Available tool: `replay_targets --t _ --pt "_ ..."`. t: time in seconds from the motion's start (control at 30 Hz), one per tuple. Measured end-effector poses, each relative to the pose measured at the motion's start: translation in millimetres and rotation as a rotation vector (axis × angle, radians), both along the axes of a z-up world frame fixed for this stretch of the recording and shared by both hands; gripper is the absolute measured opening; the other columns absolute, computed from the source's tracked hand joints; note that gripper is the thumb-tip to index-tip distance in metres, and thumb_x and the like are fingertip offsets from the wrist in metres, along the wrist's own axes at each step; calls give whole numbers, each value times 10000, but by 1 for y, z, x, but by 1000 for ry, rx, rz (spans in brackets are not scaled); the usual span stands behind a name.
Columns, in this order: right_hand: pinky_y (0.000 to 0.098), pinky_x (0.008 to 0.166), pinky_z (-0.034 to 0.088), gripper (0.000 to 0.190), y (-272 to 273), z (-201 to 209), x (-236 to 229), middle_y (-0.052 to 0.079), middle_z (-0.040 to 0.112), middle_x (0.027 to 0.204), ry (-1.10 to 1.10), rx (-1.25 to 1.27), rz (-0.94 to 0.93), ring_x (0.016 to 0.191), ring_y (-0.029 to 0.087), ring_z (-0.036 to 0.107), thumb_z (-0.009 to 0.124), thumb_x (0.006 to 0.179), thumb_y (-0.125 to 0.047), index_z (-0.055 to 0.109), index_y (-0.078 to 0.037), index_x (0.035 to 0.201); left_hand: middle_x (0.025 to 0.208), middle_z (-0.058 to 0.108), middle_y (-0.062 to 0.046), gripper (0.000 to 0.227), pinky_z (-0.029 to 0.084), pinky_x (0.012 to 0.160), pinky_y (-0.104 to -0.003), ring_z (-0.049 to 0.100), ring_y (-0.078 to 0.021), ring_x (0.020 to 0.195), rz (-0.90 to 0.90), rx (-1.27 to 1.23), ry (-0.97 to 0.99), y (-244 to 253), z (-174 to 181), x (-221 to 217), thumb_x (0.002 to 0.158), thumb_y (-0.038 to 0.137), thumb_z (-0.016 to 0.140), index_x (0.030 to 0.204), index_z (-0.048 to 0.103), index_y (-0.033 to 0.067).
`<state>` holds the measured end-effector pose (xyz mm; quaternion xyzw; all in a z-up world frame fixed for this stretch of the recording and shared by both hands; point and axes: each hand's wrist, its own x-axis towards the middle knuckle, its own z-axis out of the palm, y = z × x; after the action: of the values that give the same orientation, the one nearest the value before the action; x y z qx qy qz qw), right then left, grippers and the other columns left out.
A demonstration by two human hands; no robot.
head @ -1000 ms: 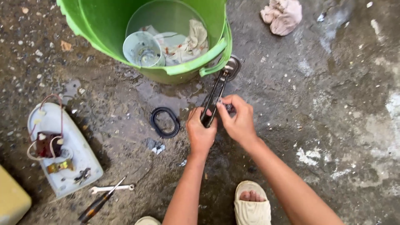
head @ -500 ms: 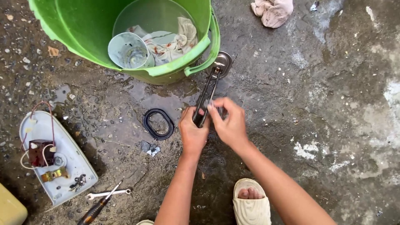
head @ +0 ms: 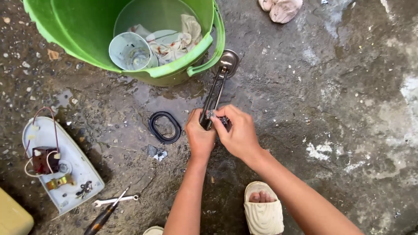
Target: Scrubbing a metal heating coil with steel wool and rinsing it in a bucket of water to remove buildup.
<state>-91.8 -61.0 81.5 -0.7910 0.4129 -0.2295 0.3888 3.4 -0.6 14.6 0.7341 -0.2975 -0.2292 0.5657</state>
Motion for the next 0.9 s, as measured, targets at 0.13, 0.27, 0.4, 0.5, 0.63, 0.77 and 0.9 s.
replay_targets --t 0.13,0.27,0.4,0.5,0.63,0.77,0.9 --pt "479 741 544 57 -37 -26 6 184 711 835 16 -54 92 830 415 709 728 881 -86 702 -45 911 690 617 -89 189 520 690 -361 652 -295 708 -13 -7 -38 0 -4 3 762 63 802 766 621 120" --pt "465 736 549 63 -25 -6 5 141 711 811 141 -72 133 820 392 715 736 871 -124 711 -72 896 690 616 -81 164 522 708 -371 646 -303 710 -3 -13 -24 0 -6 0 771 50 776 769 628 121" --pt "447 784 564 120 -38 -15 0 154 716 821 157 -99 224 860 382 722 682 947 -178 714 -73 898 694 596 -106 172 516 720 -383 639 -319 720 -3 13 -37 2 -1 4 764 45 770 772 606 97" --pt "391 831 568 71 -51 -11 9 98 731 847 281 -109 212 837 291 733 684 945 -136 735 -89 934 698 618 -89 205 516 714 -394 651 -325 719 16 -3 -40 0 -8 1 732 26 781 765 599 116" --pt "452 786 566 81 -29 0 2 152 744 862 183 -22 236 881 387 734 707 898 -120 721 -55 943 698 636 -68 151 508 713 -379 639 -282 701 33 4 -24 1 -8 4 790 24 754 764 629 104" --pt "490 785 557 99 -57 -27 0 166 710 827 260 -181 251 876 407 716 709 910 -162 707 -64 920 695 619 -111 220 521 719 -410 658 -356 736 12 0 -51 3 -6 -1 687 -13 780 772 609 95" --pt "419 828 574 72 -26 14 3 103 755 859 269 28 270 884 336 747 686 896 -136 740 -96 921 694 625 -83 162 524 698 -389 648 -316 705 31 -28 -35 0 -6 1 725 3 747 757 628 108"
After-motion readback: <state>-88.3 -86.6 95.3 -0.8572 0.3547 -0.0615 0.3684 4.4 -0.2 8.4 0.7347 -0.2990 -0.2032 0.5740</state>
